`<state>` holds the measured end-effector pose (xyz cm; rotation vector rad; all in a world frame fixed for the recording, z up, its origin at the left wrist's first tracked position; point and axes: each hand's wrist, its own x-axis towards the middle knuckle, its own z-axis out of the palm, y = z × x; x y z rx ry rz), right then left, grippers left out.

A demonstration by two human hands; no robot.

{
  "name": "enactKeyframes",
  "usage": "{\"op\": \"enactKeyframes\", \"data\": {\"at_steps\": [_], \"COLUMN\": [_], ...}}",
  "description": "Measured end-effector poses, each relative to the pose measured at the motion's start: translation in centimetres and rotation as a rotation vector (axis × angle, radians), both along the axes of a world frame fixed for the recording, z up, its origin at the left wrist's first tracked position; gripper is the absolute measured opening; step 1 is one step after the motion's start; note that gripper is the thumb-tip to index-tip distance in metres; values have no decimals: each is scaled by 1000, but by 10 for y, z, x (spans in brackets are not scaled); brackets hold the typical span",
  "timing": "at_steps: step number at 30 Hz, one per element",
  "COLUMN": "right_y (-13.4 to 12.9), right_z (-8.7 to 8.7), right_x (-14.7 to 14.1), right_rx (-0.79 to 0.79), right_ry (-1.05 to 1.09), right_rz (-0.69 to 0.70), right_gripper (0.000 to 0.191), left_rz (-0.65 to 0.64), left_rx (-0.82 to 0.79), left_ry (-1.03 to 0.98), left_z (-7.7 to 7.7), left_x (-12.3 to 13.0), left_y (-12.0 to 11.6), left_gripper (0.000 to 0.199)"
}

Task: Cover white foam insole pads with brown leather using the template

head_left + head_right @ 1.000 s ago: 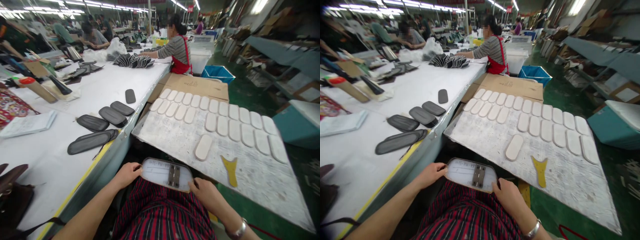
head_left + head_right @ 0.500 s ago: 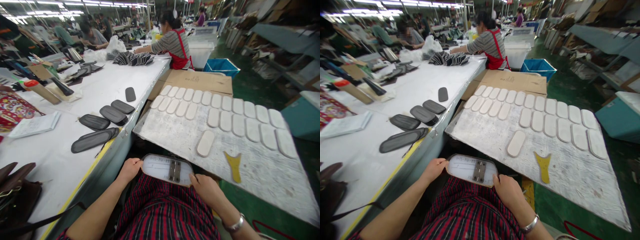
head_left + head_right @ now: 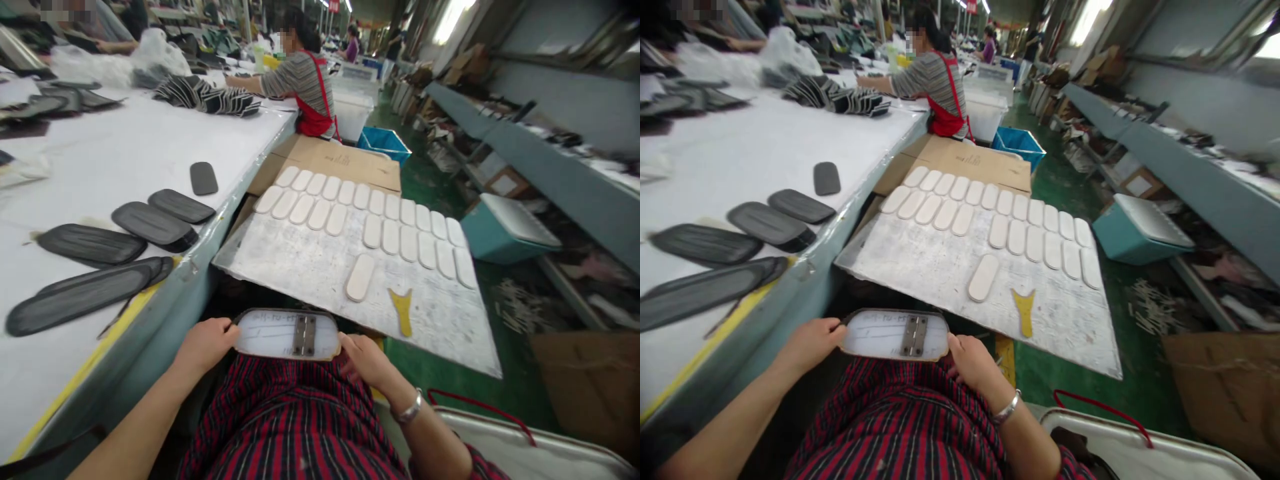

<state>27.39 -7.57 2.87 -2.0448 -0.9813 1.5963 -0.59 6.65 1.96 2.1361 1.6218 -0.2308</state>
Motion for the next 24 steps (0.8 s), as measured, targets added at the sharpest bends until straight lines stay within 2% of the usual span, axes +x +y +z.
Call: {"op": "enactKeyframes", "data": {"at_steps": [2,5,9,12,18,24], "right_y": [1,1,2,4,4,5], "right_z": [0,-1,-2,-5,-20,-19], "right_x": [0,1,1,0,-3,-1], "right_rx": [-16,-42,25,54,-70,-119], "right_ry": [26,-20,-245,-335,-127,44], "right_rz": [-42,-31,72,46,-55,-108], "right_gripper": [41,39,29,24,26,20], "left_rz": [-51,-42,-68,-92,-107,-47], "left_rx": [-45,-88,-99,-46,43,50], "left_ry": [-15,-93,-83,-19,37,-199], "left_z": [-3,-3,2,1,-8,-18], "left_x": [-4,-8,-10,-9,-6,-14], "left_y": [3,0,-10,-15,-25,-37], "left_gripper": [31,40,45,41,36,39]}}
